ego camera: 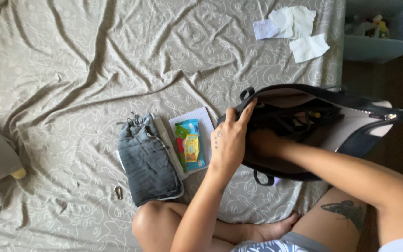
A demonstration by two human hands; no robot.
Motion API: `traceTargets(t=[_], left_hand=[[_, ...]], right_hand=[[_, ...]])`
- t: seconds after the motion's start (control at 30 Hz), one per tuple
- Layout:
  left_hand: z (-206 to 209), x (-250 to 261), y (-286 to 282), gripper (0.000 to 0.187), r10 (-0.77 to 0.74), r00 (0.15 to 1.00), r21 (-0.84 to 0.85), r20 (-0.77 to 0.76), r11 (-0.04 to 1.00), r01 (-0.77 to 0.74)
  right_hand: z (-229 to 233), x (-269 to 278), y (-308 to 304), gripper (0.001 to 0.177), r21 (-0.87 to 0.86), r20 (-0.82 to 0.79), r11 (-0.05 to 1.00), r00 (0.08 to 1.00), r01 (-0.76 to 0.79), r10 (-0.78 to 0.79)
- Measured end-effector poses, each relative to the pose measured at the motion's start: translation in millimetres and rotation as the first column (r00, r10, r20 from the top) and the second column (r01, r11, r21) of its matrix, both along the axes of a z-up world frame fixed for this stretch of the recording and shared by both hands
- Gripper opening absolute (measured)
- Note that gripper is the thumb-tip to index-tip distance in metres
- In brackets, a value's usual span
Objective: The person sits on a bed and packs a small black pouch with cosmetics, then places the pouch, a notebook, glasses, bottles and other personal items into a black handbag, zips the handbag closed, and finally takes some items back out onto the bed.
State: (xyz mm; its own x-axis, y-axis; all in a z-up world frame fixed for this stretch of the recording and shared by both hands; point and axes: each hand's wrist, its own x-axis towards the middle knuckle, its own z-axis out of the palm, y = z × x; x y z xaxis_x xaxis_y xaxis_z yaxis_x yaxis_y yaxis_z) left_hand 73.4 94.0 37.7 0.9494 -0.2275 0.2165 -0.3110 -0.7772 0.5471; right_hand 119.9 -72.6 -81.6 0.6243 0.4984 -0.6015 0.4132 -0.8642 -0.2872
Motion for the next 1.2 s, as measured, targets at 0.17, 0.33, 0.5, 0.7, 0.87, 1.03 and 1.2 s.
traceTargets(t=[0.17,0.33,0.5,0.7,0.87,1.03,1.2], left_hand=[[-6,6,7,0.081,-0.042,0.998,-0.003,0.039,0.999,0.042],[-2,8,8,0.074,-0.033,0.999,-0.007,0.031,0.999,0.033],[2,3,20,0.048,0.034,0.984,-0.294,0.174,0.956,0.019],[-31,-18,74,0.033,0.218,0.968,-0.616,-0.124,0.748,-0.248],[-112,-33,115,0.028,0.462,0.869,-0.430,-0.178,0.758,-0.491],[-191,-36,106,0.056,0.581,0.804,-0.160,-0.124,0.788,-0.594],[-219,-28,87,0.050,0.628,0.754,-0.022,-0.193,0.765,-0.643]], right_hand=[[9,18,-9,0.021,0.289,0.257,0.944,0.936,0.161,-0.239],[-15,38,6,0.017,0.197,0.509,0.969,0.860,-0.150,0.030],[-38,52,29,0.017,0.538,0.276,0.837,0.916,0.105,-0.293],[35,38,17,0.015,0.320,0.435,0.943,0.869,0.094,-0.235],[140,-37,-11,0.031,0.556,0.687,0.814,0.645,-0.168,-0.336],[142,-135,31,0.007,0.928,0.226,0.372,0.822,-0.019,-0.523],[74,-165,82,0.018,0.870,0.033,0.454,0.895,0.194,-0.446]])
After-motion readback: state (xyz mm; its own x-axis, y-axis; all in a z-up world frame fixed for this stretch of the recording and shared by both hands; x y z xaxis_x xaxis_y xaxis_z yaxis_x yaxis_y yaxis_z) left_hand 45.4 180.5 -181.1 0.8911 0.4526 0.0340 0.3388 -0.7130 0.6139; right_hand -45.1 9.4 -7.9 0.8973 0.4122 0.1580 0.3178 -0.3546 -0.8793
